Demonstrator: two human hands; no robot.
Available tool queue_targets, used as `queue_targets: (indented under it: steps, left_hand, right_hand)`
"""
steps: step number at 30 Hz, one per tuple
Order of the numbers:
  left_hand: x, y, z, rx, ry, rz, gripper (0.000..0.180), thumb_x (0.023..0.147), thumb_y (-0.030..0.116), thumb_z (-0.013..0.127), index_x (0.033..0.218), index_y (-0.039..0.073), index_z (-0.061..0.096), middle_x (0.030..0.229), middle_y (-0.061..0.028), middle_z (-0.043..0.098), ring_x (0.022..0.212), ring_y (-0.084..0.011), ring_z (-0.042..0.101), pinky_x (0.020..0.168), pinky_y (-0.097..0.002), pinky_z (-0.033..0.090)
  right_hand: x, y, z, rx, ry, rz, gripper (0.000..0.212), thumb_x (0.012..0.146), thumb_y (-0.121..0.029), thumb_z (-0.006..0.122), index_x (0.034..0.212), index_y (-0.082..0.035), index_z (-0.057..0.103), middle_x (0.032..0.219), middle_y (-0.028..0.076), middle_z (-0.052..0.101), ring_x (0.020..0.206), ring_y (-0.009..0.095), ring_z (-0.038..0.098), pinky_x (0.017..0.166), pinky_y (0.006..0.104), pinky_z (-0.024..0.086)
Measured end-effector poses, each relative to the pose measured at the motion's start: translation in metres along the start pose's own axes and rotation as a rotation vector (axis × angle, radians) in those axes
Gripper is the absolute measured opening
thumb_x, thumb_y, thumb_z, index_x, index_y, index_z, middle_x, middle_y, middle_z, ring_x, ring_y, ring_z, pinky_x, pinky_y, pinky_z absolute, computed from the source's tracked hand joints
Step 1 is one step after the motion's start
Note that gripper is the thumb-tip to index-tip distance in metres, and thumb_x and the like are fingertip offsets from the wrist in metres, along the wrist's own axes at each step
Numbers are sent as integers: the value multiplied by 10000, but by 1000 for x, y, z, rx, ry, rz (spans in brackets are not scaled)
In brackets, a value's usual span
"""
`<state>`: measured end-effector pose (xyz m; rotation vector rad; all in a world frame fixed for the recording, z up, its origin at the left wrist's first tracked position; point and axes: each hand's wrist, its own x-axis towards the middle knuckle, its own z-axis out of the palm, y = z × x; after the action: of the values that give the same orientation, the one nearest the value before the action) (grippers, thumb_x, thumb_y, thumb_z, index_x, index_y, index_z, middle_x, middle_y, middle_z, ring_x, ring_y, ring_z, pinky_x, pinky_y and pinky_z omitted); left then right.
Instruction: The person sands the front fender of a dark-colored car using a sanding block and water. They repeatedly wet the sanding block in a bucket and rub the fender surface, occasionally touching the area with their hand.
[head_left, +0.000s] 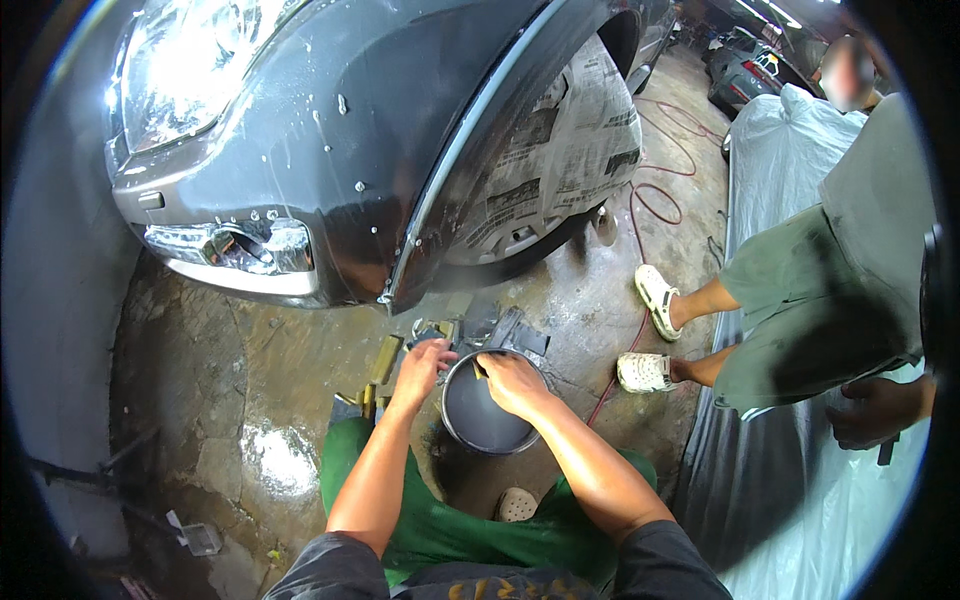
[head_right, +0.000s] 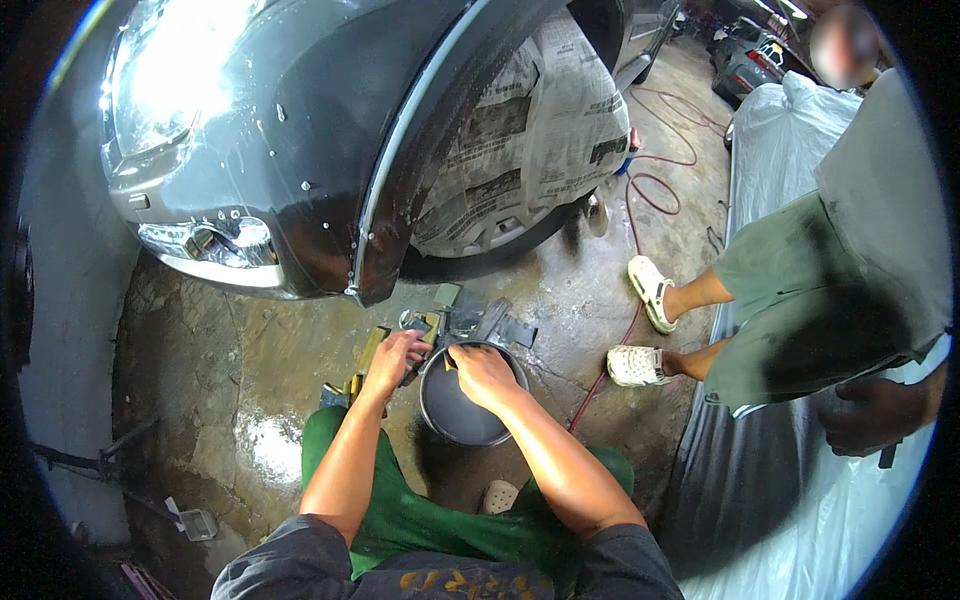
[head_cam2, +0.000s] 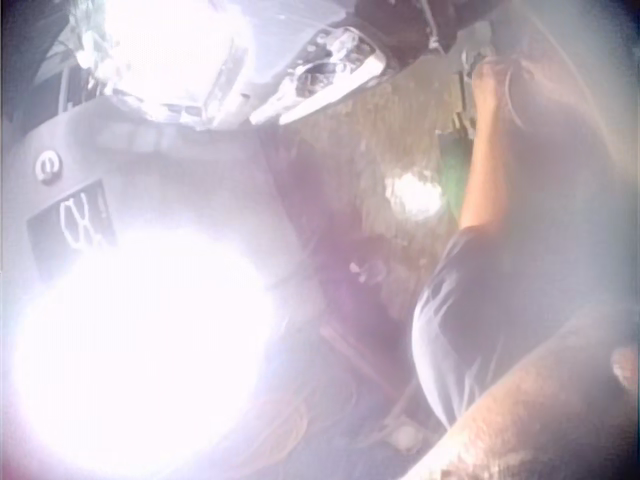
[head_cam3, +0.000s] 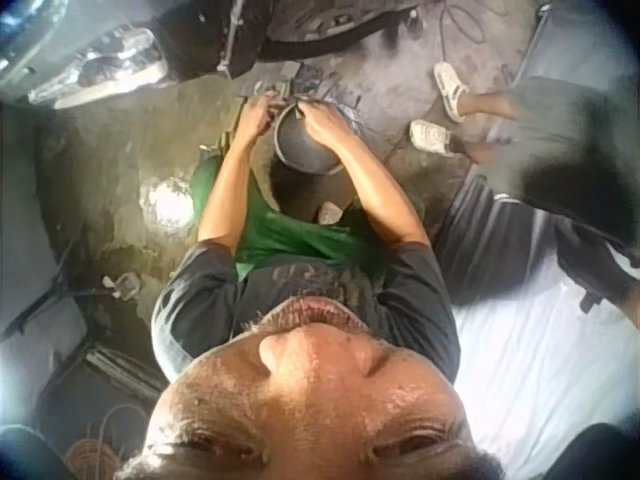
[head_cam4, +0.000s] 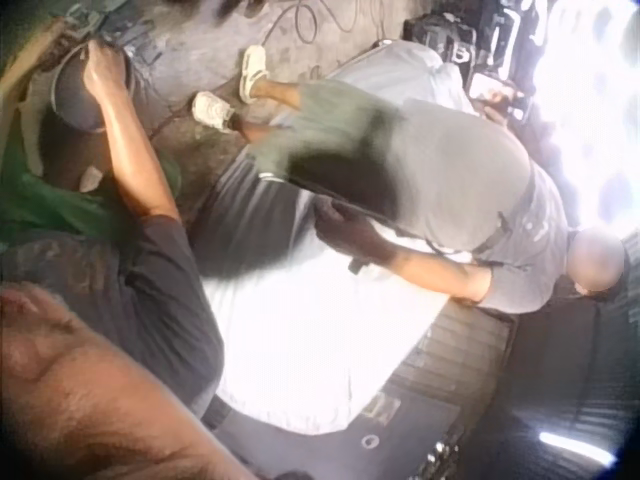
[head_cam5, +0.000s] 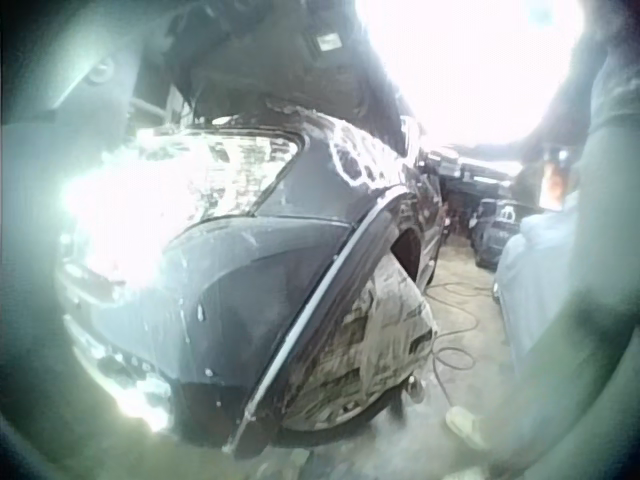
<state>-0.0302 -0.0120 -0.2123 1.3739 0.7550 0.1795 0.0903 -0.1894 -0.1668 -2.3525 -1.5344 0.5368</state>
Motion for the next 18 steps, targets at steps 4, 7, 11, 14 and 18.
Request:
queue_targets:
  steps: [4, 7, 11, 14, 18]
  left_hand:
    - [43, -52, -11, 303, 299, 138, 460, 1021, 393, 532, 1186, 2, 710, 1082, -202, 748, 1011, -358, 688, 915, -418, 521]
    - [50, -58, 10, 533, 320, 184, 490, 1041, 435, 501, 1218, 24, 703, 1251, -247, 675, 1214, -434, 594, 1059, -495, 456]
    - [47, -63, 39, 695, 289, 266, 565, 1050, 523, 472, 1259, 42, 683, 1365, -240, 608, 1291, -451, 515, 1146, -530, 364]
    - [49, -72, 43, 791, 276, 203, 662, 1047, 598, 429, 1335, 46, 655, 1418, -242, 576, 1376, -436, 454, 1190, -514, 318]
    - [50, -80, 66, 783, 257, 86, 739, 1037, 642, 407, 1392, 27, 613, 1470, -245, 532, 1439, -426, 398, 1198, -539, 311]
  right_hand:
    - [-6, -3, 22, -13, -213, 218, 282, 974, -158, 535, 1201, -66, 675, 1061, 230, 741, 981, 421, 724, 824, 524, 568]
    - [-10, -5, 56, -261, -283, 260, 284, 978, -195, 515, 1101, -99, 753, 1020, 193, 767, 970, 356, 759, 813, 512, 599]
    - [-19, 11, 100, -355, -440, 339, 333, 993, -199, 496, 1116, -88, 785, 1101, 165, 771, 1035, 338, 755, 855, 493, 603]
    - [-24, 14, 68, -292, -368, 402, 317, 997, -223, 513, 1095, -122, 796, 1113, 173, 766, 1063, 347, 744, 852, 499, 598]
    - [1, 15, -59, 91, 79, 435, 381, 991, -341, 650, 1215, -34, 677, 950, 211, 740, 896, 374, 733, 812, 487, 554]
